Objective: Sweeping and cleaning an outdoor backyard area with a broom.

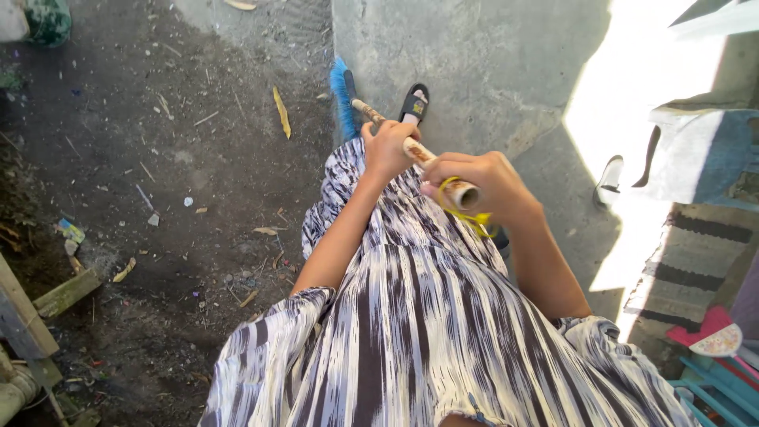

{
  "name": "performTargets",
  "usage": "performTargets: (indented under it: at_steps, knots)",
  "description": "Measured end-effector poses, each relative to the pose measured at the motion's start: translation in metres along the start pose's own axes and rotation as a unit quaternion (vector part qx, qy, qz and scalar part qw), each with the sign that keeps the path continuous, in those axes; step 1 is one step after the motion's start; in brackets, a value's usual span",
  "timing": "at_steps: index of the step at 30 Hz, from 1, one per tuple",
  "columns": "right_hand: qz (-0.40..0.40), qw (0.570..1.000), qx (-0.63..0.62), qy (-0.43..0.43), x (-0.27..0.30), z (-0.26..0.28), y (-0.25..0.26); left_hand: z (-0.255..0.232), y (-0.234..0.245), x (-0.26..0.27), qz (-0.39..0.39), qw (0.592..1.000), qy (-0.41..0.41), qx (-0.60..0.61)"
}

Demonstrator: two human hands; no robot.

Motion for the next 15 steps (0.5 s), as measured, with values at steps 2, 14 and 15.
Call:
performTargets:
  at_steps: [2, 14, 15]
  knots:
    - [-0.007, 1.000, 0.001, -0.010, -0.009, -0.003, 0.045, -0.034, 0.001, -0.041, 0.036, 0.998, -0.014, 0.049]
    - [0.053, 0.979, 0.194, 0.019, -0.145, -0.110, 0.089, -0.003, -0.090, -0.236, 0.207, 0.881, 0.165, 0.391]
    - [0.076, 0.979, 0.190, 0.022, -0.156, -0.117, 0.084, 0.009, -0.082, -0.245, 0.183, 0.905, 0.152, 0.353]
Point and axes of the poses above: each hand's wrist, its own x-axis away from the middle knuckle, its own y-axis out of the back of the hand, z = x × y, the point moved 9 cm from there along -x, towards the middle knuckle, and after that the axes turned 3 degrees about -x, right-handed, at the moved point
